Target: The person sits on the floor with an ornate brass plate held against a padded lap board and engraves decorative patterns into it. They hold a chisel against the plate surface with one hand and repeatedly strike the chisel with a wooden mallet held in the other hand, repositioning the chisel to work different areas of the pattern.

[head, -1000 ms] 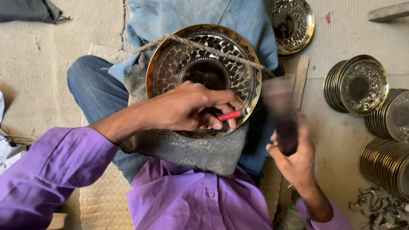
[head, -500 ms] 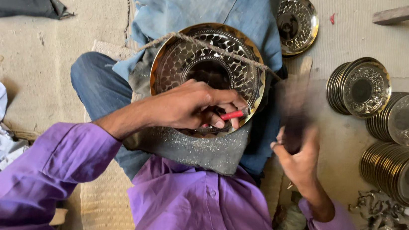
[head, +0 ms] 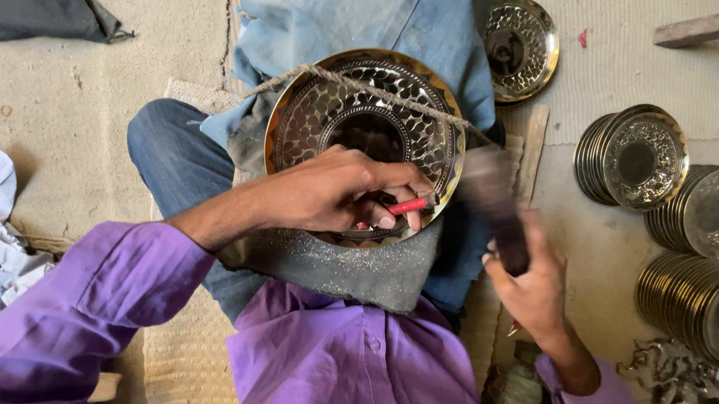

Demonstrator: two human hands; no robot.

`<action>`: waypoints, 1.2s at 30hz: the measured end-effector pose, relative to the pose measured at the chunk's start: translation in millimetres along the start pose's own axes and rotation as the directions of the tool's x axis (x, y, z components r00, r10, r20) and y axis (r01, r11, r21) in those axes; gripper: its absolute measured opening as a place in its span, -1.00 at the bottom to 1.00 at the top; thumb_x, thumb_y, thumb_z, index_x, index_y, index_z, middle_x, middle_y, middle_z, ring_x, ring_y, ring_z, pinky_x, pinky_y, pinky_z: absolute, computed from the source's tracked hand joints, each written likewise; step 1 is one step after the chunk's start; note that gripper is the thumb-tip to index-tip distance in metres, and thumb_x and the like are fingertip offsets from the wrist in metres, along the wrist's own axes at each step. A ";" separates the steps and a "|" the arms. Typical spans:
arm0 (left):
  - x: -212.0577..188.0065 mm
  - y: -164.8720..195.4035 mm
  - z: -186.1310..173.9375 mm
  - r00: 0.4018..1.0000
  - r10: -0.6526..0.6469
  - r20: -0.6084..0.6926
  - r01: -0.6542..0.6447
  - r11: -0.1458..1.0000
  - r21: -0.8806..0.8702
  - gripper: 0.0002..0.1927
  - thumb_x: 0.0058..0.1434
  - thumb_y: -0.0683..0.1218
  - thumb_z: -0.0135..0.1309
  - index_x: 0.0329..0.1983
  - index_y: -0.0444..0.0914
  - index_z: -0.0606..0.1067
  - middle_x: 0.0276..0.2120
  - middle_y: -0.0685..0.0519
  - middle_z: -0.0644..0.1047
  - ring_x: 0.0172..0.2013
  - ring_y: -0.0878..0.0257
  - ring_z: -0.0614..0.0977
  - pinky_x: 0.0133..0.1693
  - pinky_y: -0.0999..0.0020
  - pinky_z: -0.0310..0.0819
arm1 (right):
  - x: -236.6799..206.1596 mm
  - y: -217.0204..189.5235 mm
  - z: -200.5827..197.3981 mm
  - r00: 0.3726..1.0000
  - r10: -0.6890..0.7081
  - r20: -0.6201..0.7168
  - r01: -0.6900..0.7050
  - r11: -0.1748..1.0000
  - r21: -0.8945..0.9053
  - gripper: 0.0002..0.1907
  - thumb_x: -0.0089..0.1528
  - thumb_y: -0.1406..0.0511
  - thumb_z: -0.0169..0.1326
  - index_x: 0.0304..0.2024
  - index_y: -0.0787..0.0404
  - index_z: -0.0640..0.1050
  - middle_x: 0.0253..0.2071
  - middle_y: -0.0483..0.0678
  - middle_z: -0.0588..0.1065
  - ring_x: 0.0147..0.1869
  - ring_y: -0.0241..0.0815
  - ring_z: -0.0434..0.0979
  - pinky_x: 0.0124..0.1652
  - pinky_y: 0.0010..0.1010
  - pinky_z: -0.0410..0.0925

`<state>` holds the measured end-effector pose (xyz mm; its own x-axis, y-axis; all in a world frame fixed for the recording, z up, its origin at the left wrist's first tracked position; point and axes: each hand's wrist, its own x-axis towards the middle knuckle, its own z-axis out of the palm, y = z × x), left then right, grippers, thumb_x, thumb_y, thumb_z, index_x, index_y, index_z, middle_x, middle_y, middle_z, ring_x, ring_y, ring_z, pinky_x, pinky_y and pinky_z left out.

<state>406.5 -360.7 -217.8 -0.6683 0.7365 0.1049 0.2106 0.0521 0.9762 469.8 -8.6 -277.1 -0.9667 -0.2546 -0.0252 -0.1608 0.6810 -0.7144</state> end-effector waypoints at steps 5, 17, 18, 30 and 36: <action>15.3 -22.6 -4.5 0.998 -0.048 -0.047 0.051 0.997 0.062 -0.46 0.11 -0.38 0.12 0.19 -0.25 0.41 -0.08 0.10 0.70 -0.19 0.26 0.76 -0.25 0.29 0.56 | 12.6 8.7 0.1 0.968 0.009 -0.249 0.151 0.775 0.614 -0.05 0.20 0.62 0.22 0.46 0.12 0.01 -0.17 -0.03 0.45 -0.14 -0.25 0.51 -0.07 -0.37 0.46; 48.8 -69.6 -16.5 0.945 0.046 -0.323 -0.101 0.983 -0.155 -0.57 0.41 -0.37 0.03 0.30 -0.27 0.33 0.11 -0.06 0.60 0.18 0.12 0.67 0.13 0.34 0.59 | 78.5 44.7 21.0 0.986 0.121 -0.114 -0.076 0.937 0.341 -0.25 0.08 0.52 0.29 0.27 0.33 0.25 -0.25 -0.06 0.51 -0.20 -0.26 0.54 -0.08 -0.43 0.44; 47.3 -76.6 -22.5 0.926 0.023 -0.376 -0.114 0.968 -0.222 -0.60 0.34 -0.33 0.05 0.21 -0.26 0.34 0.01 -0.04 0.56 0.11 0.16 0.69 0.02 0.36 0.63 | 96.2 53.8 29.9 0.972 0.151 -0.180 -0.063 0.906 0.418 -0.32 0.10 0.51 0.30 0.20 0.33 0.27 -0.22 -0.08 0.51 -0.18 -0.28 0.53 -0.06 -0.45 0.44; -74.7 -44.4 8.3 0.858 0.487 0.162 -0.299 0.731 -0.613 -0.48 0.68 0.14 -0.42 0.00 -0.46 0.26 -0.03 -0.27 0.31 0.00 -0.14 0.39 0.08 0.05 0.28 | 82.2 46.2 134.5 0.902 0.079 -0.424 0.220 0.761 0.610 -0.09 0.20 0.62 0.17 0.45 0.30 -0.04 -0.22 -0.04 0.41 -0.13 -0.21 0.49 0.03 -0.34 0.44; -66.2 -60.4 29.0 0.823 0.541 0.173 -0.331 0.704 -0.628 -0.47 0.71 0.15 -0.45 -0.12 -0.42 0.22 -0.13 -0.25 0.25 -0.13 -0.15 0.32 0.00 0.02 0.23 | 69.2 82.2 136.2 0.904 0.055 -0.424 0.215 0.799 0.562 -0.08 0.22 0.61 0.18 0.47 0.24 -0.04 -0.22 -0.02 0.42 -0.14 -0.19 0.50 0.02 -0.34 0.42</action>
<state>458.7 -393.0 -289.2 -0.3133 0.7510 0.5812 -0.0789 -0.6305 0.7722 416.8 -63.7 -432.9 -0.9671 0.0984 0.2344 -0.2244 0.1032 -0.9690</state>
